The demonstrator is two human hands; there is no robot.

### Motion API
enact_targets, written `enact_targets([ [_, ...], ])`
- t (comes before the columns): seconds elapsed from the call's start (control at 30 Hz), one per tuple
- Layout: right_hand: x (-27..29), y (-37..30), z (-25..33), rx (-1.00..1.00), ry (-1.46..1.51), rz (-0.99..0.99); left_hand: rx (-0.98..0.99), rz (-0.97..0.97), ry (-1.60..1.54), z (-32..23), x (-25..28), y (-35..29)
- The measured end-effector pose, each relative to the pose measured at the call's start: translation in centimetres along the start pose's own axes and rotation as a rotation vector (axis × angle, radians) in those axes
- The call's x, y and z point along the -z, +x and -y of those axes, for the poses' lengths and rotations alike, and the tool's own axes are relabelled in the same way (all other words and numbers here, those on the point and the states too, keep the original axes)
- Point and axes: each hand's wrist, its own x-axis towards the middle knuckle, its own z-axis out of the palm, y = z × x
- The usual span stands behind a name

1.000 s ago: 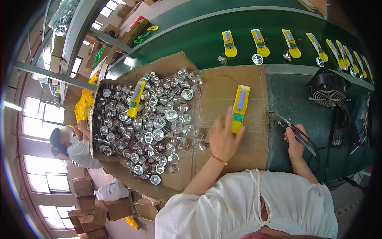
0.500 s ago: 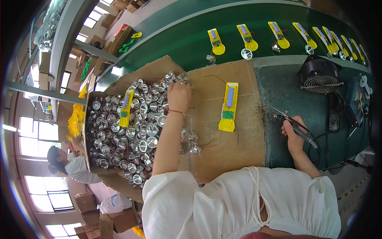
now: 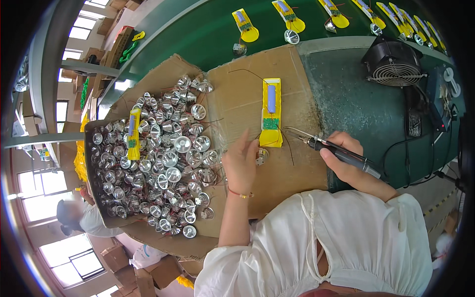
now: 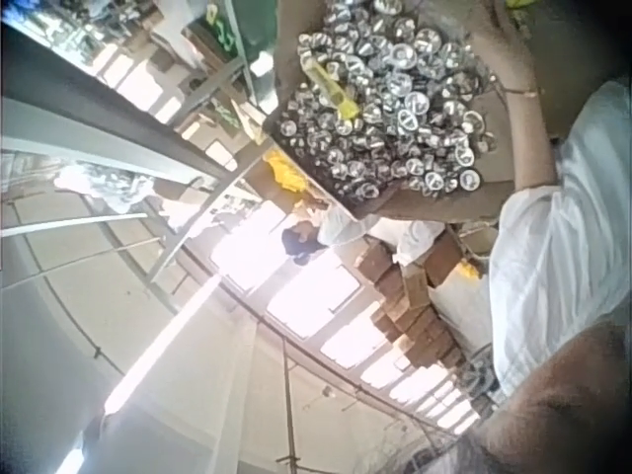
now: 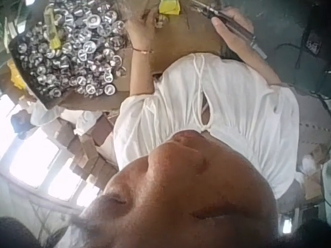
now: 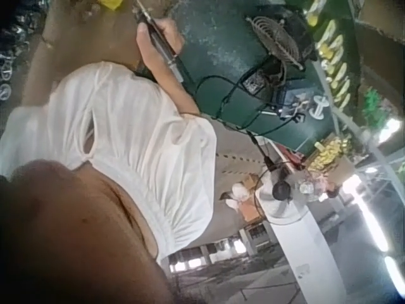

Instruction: Soldering wires and electronic components onto a circuit board for flashlights at a workbench.

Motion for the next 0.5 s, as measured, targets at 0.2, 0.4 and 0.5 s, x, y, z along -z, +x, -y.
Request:
enact_targets([
  [0.2,-0.1,-0.1,0.4,-0.06,0.002,-0.006,-0.013,0.082,0.278,-0.9,0.4,0.3],
  [0.4,-0.9,0.4,0.3,-0.061,-0.045,-0.031,-0.206,-0.063,0.001,-0.5,-1.4,0.3],
  [0.5,-1.7,0.9,0.3,-0.104,-0.068,-0.031,-0.031,0.025,-0.075,0.0,-2.1,0.6],
])
